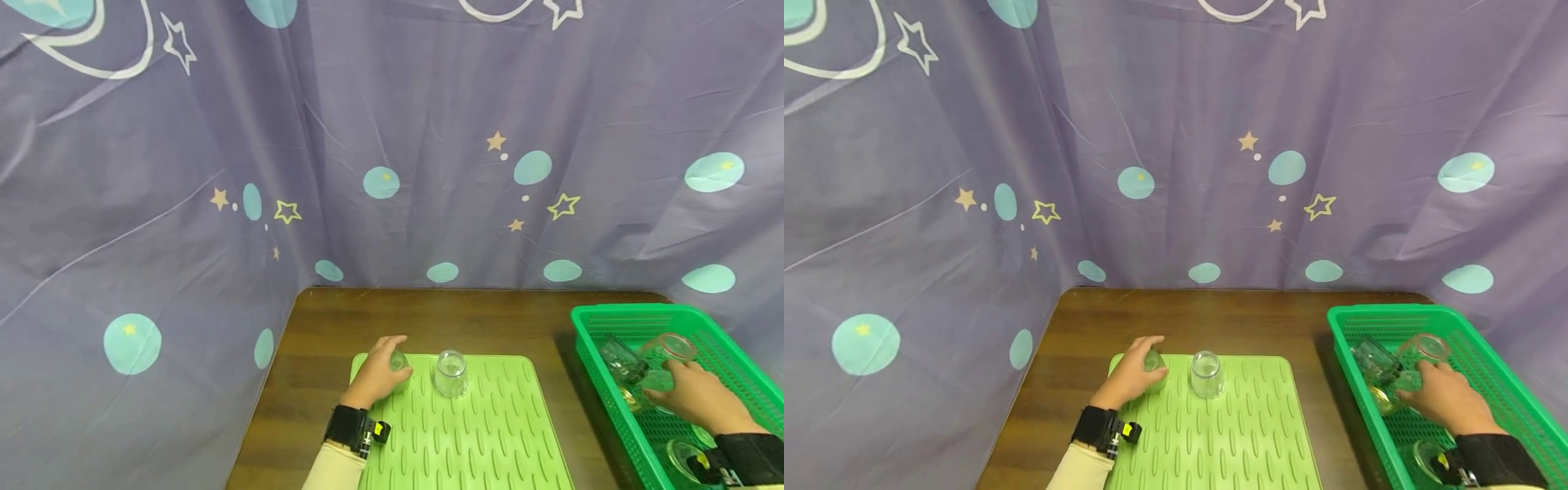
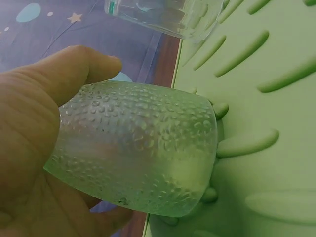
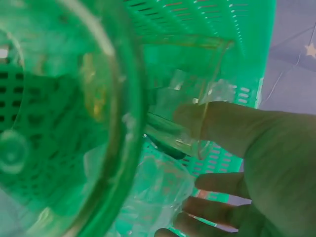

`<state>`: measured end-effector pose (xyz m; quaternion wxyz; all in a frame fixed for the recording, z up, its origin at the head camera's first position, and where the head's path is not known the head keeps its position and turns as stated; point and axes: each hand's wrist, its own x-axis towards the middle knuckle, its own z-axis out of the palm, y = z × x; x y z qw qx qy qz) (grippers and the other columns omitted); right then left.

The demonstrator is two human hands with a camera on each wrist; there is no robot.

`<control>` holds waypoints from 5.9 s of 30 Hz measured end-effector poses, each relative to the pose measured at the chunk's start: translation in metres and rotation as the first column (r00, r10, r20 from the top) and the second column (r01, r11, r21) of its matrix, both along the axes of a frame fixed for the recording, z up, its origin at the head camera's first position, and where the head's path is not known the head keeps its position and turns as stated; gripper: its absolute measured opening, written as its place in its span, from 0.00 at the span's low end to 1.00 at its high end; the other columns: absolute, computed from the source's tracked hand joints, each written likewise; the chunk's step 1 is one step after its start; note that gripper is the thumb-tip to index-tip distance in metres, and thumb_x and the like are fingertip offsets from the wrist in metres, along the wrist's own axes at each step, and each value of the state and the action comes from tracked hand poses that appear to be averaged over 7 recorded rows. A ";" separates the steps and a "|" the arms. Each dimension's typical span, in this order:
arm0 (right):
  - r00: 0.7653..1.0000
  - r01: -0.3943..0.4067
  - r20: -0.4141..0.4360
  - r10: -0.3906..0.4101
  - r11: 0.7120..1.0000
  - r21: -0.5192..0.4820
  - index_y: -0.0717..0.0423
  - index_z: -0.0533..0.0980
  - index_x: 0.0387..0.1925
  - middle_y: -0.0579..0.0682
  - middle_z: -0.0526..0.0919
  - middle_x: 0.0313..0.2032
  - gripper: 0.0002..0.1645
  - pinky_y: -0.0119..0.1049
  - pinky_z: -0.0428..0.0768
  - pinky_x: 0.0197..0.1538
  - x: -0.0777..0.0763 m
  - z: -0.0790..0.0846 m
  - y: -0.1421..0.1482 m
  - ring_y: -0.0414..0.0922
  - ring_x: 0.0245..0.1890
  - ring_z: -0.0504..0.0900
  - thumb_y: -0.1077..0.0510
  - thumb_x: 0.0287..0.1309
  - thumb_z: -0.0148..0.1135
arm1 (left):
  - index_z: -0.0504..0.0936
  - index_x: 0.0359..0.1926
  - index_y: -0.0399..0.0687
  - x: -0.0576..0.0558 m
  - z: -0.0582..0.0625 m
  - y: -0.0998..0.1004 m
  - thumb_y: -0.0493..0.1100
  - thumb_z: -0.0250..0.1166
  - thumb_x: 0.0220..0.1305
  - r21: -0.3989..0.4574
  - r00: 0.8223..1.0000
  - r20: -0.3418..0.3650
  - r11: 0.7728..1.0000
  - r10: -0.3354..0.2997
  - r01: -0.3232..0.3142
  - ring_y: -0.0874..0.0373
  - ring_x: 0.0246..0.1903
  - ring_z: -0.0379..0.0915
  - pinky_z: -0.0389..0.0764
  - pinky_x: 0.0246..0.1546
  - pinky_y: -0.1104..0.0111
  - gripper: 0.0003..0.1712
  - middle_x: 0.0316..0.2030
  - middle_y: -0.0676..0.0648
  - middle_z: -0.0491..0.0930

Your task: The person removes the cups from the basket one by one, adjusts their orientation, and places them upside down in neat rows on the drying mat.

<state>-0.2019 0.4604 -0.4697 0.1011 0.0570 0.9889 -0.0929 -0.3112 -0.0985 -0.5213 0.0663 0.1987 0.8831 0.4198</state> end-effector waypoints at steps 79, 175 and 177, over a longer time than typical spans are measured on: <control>0.786 -0.034 -0.612 -0.091 0.981 -0.190 0.74 0.57 0.73 0.80 0.66 0.57 0.55 0.58 0.72 0.45 0.038 0.053 -0.042 0.74 0.50 0.67 0.60 0.51 0.76 | 0.52 0.82 0.65 0.014 0.034 -0.001 0.70 0.63 0.68 0.072 0.980 -0.131 0.987 0.152 -0.144 0.45 0.76 0.54 0.66 0.70 0.40 0.50 0.77 0.46 0.59; 0.921 -0.234 -0.373 0.111 0.924 -0.303 0.75 0.70 0.62 0.71 0.75 0.52 0.38 0.53 0.81 0.41 -0.036 0.002 -0.212 0.61 0.45 0.80 0.57 0.57 0.73 | 0.59 0.79 0.48 -0.001 0.069 0.005 0.46 0.68 0.70 -0.017 0.942 -0.311 0.990 0.128 -0.140 0.44 0.68 0.66 0.75 0.64 0.51 0.42 0.70 0.41 0.67; 0.932 -0.220 -0.347 0.106 0.926 -0.307 0.77 0.68 0.63 0.73 0.74 0.54 0.39 0.56 0.81 0.44 -0.036 0.001 -0.211 0.64 0.48 0.80 0.57 0.58 0.72 | 0.60 0.78 0.47 -0.010 0.068 -0.001 0.46 0.68 0.70 -0.041 0.937 -0.317 0.985 0.146 -0.168 0.44 0.69 0.65 0.74 0.65 0.50 0.41 0.71 0.41 0.66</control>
